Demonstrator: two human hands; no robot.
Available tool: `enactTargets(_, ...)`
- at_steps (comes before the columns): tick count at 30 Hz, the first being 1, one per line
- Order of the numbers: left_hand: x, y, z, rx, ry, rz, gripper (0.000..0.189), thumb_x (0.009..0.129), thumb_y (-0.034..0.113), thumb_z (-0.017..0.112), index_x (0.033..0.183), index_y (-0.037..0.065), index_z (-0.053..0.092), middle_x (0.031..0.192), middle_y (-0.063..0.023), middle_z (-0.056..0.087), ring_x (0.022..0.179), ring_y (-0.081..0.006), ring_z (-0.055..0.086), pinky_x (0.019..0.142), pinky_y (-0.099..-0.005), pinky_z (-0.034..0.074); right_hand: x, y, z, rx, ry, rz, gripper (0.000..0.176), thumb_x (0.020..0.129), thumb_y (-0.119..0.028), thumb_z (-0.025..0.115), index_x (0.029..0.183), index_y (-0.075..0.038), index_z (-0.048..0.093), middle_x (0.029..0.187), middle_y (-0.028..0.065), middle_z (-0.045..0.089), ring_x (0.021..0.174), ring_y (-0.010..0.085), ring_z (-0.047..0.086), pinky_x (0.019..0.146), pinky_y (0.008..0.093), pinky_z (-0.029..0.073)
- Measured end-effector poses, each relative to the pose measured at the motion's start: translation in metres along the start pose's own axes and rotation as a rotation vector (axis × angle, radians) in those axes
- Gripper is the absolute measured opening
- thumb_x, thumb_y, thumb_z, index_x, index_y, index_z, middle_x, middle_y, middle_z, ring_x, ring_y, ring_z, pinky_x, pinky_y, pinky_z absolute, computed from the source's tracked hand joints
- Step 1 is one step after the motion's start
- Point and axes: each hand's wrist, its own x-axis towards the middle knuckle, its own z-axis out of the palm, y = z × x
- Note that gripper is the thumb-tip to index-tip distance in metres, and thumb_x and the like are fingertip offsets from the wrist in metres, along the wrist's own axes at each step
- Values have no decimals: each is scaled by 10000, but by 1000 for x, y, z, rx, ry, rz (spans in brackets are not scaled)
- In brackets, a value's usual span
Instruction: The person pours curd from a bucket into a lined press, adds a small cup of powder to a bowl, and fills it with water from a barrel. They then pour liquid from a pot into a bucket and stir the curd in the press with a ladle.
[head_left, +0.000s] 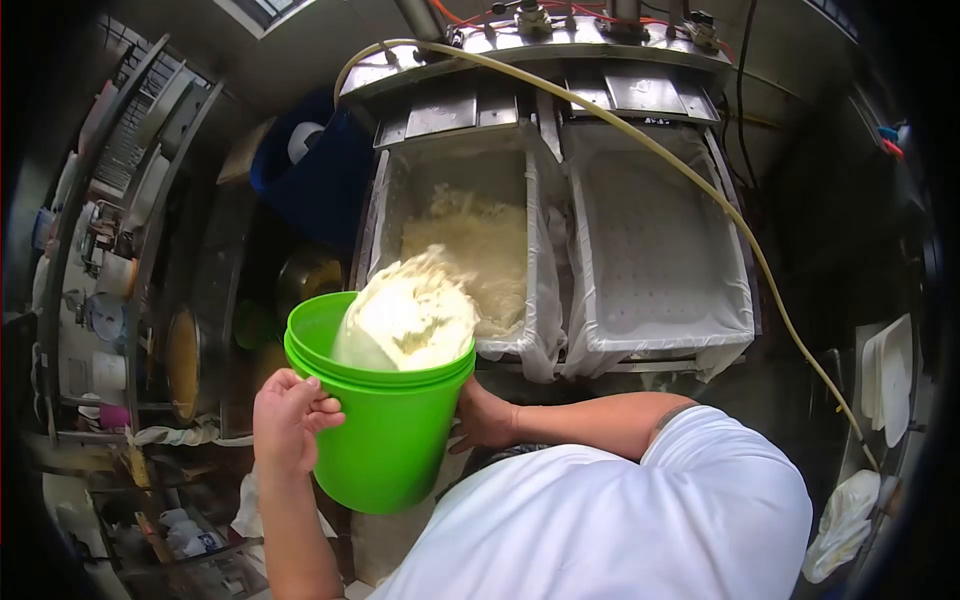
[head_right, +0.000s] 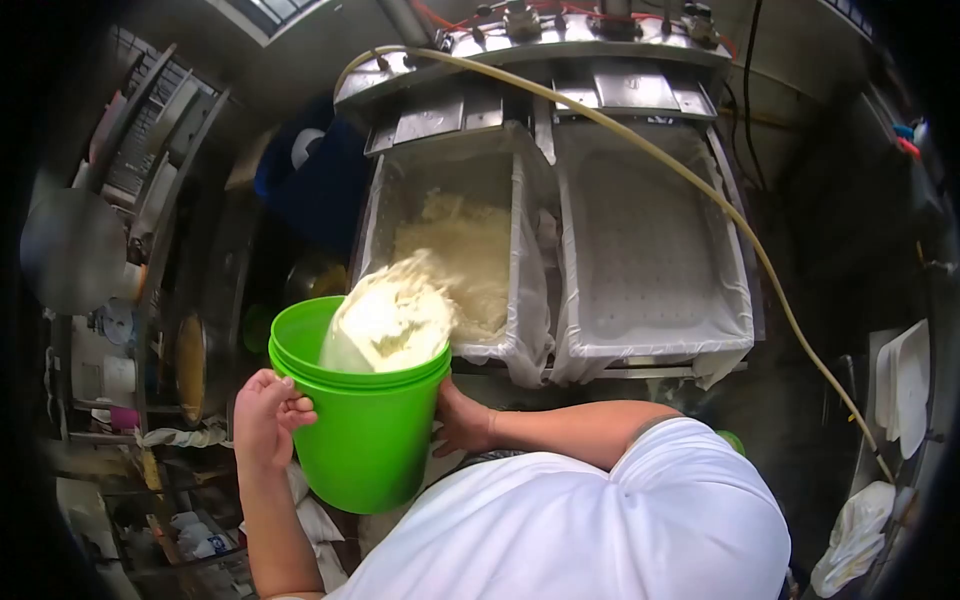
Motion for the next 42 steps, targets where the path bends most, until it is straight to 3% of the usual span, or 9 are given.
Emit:
enactTargets(5, 38, 11, -11, 71, -137, -23, 164, 981, 112, 659, 921, 39, 525, 769, -76, 630, 546, -119, 643, 460, -266, 574, 6, -10, -14, -123, -83, 50, 1249, 694, -1061, 116, 1681, -308, -19, 1761, 97, -36, 1565, 525, 25, 1191, 741, 64)
enactTargets(11, 70, 13, -34, 302, -258, -23, 224, 990, 171, 689, 915, 47, 519, 702, -49, 616, 456, -95, 566, 390, -244, 496, 10, -3, -40, -348, -14, -26, 1126, 813, -981, 126, 1687, -274, 75, 1743, 155, 102, 1561, 451, 205, 1211, 624, 270)
enactTargets(13, 77, 10, -41, 307, -299, 13, 228, 993, 171, 692, 930, 33, 521, 703, -40, 621, 461, -73, 541, 370, -236, 442, 1, 0, -43, -447, 202, -115, 872, 1010, -773, 285, 1614, -146, 339, 1580, 202, 447, 1418, 380, 478, 1121, 501, 453)
enactTargets(14, 80, 9, -42, 302, -308, 11, 228, 993, 171, 692, 930, 33, 521, 703, -40, 621, 461, -73, 541, 370, -236, 442, -8, 4, -43, -446, 213, -115, 872, 1010, -773, 285, 1614, -146, 339, 1580, 202, 447, 1418, 380, 478, 1121, 501, 453)
enactTargets(17, 83, 9, -42, 337, -329, 50, 234, 998, 190, 692, 920, 41, 530, 685, -23, 610, 453, -61, 514, 366, -228, 404, -38, -11, 8, -511, 835, -673, 374, 1111, -345, 512, 1304, -26, 548, 1007, 56, 659, 893, 119, 661, 768, 254, 541)
enactTargets(19, 85, 12, -39, 402, -313, 89, 245, 1000, 210, 692, 893, 49, 542, 668, -13, 598, 450, -59, 501, 369, -233, 393, -42, -27, 24, -985, 1093, -993, 394, 1063, -310, 604, 1315, -8, 582, 1132, 165, 685, 1060, 308, 668, 924, 418, 544)
enactTargets(24, 93, 20, -28, 512, -293, 176, 276, 1011, 250, 681, 850, 67, 550, 642, -6, 580, 433, -62, 470, 364, -239, 365, -18, -85, 107, -1746, 854, -1375, 576, 999, -421, 664, 1341, 32, 565, 1164, 224, 676, 1081, 377, 669, 925, 443, 539)
enactTargets(35, 99, 18, -12, 571, -96, 365, 291, 1012, 243, 678, 815, 57, 571, 613, -2, 557, 448, -61, 449, 403, -267, 344, -2, -119, 129, -1697, 845, -947, 584, 996, -575, 584, 1161, -17, 619, 994, 203, 688, 937, 400, 690, 829, 487, 546)
enactTargets(42, 69, -56, -132, 678, 427, 573, 542, 1051, 394, 627, 1376, -28, 527, 1160, -132, 663, 1078, -201, 623, 962, -336, 482, -4, -140, 115, -1633, 861, -934, 640, 992, -619, 557, 1087, 11, 617, 964, 240, 678, 943, 429, 682, 838, 521, 528)
